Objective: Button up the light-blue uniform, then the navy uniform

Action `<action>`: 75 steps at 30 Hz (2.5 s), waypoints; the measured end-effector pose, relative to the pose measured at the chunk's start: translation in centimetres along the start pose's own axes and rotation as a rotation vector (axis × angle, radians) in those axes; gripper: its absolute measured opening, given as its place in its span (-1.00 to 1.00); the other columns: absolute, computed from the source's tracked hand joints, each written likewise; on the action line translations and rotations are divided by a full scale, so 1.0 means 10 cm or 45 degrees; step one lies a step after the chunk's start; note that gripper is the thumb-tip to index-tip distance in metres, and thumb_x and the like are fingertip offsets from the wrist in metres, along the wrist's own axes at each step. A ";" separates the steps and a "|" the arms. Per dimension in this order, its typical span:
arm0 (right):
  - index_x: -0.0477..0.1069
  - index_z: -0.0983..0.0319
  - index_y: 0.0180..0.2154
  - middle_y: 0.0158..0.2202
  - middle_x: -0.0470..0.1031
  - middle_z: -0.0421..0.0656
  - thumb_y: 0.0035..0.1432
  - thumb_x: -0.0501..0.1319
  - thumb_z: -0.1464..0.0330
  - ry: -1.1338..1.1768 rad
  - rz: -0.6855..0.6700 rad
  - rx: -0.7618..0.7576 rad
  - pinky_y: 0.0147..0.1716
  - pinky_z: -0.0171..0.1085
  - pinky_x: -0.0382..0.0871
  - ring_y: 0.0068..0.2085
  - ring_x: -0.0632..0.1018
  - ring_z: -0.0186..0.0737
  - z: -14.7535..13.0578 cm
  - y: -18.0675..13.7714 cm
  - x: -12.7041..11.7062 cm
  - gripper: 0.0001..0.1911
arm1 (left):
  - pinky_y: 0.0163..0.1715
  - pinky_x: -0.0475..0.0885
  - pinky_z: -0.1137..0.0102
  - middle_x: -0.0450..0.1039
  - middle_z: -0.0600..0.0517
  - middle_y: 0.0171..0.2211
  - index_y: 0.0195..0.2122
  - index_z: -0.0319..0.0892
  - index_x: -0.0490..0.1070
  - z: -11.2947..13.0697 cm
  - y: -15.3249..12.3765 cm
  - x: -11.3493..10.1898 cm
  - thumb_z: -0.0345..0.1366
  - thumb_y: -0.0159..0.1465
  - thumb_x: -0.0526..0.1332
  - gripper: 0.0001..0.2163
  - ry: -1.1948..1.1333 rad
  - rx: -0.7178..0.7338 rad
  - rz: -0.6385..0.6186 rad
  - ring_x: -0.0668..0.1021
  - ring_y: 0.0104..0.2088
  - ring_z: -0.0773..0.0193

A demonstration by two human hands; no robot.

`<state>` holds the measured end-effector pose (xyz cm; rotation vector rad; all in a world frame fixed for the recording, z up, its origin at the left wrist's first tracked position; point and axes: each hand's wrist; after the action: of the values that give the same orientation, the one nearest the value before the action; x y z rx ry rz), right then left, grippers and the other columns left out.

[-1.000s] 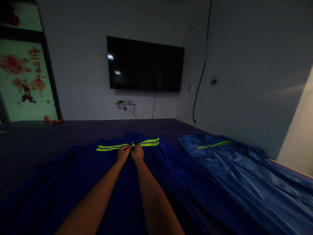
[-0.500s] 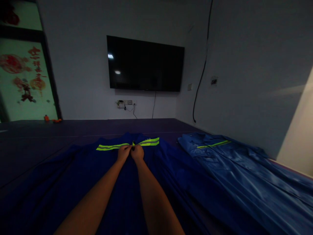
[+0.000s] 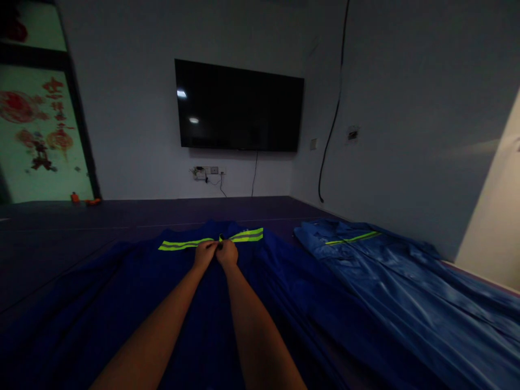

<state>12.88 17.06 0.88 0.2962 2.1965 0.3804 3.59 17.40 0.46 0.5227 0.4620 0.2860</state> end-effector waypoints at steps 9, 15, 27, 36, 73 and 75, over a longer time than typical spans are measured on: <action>0.51 0.22 -0.28 -0.31 0.53 -0.06 0.02 0.11 0.36 0.023 0.012 -0.002 -0.34 -0.40 0.25 -0.24 0.51 -0.20 -0.01 -0.01 -0.01 -0.76 | -0.31 0.36 0.40 0.53 -0.01 -0.43 -0.48 -0.21 0.52 0.00 0.01 0.00 -0.35 0.11 0.13 -0.83 -0.002 -0.005 -0.011 0.52 -0.36 0.26; 0.51 0.23 -0.30 -0.31 0.53 -0.05 0.05 0.10 0.36 0.005 0.003 -0.004 -0.36 -0.40 0.24 -0.25 0.51 -0.20 -0.02 -0.02 -0.02 -0.77 | -0.33 0.36 0.41 0.52 0.00 -0.44 -0.48 -0.19 0.52 -0.01 0.00 0.01 -0.35 0.11 0.12 -0.82 -0.008 0.003 -0.009 0.52 -0.38 0.26; 0.50 0.23 -0.28 -0.28 0.52 -0.03 0.06 0.10 0.35 -0.057 -0.017 0.003 -0.40 -0.41 0.22 -0.25 0.51 -0.20 -0.02 -0.01 0.00 -0.76 | -0.32 0.36 0.42 0.53 -0.01 -0.43 -0.49 -0.20 0.52 -0.04 0.02 0.03 -0.35 0.09 0.12 -0.83 -0.017 0.019 0.003 0.52 -0.37 0.28; 0.50 0.20 -0.31 -0.30 0.53 -0.07 0.06 0.11 0.31 -0.014 -0.024 0.018 -0.44 -0.43 0.20 -0.27 0.51 -0.23 -0.04 -0.02 -0.04 -0.78 | -0.32 0.37 0.42 0.53 -0.03 -0.41 -0.46 -0.21 0.52 -0.04 0.00 0.01 -0.34 0.10 0.12 -0.83 -0.017 0.009 0.058 0.52 -0.37 0.26; 0.52 0.22 -0.37 -0.37 0.54 -0.08 0.04 0.14 0.33 0.031 0.006 0.016 -0.40 -0.43 0.23 -0.31 0.52 -0.24 -0.03 -0.03 -0.05 -0.81 | -0.17 0.38 0.34 0.53 0.00 -0.33 -0.42 -0.17 0.51 -0.01 -0.01 0.00 -0.36 0.10 0.13 -0.85 -0.111 0.001 0.017 0.53 -0.26 0.25; 0.52 0.22 -0.39 -0.38 0.54 -0.08 0.03 0.15 0.34 0.026 -0.006 0.021 -0.41 -0.43 0.22 -0.31 0.52 -0.24 -0.03 -0.03 -0.05 -0.82 | -0.16 0.38 0.34 0.53 0.00 -0.32 -0.42 -0.17 0.51 -0.02 0.00 0.00 -0.36 0.10 0.13 -0.85 -0.111 -0.002 0.014 0.52 -0.25 0.25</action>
<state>12.91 16.59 1.33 0.2975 2.2208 0.3639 3.50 17.45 0.29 0.5345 0.3748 0.2730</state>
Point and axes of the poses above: each hand's wrist, its own y-axis towards the middle knuckle, its own x-axis out of the palm, z = x × y
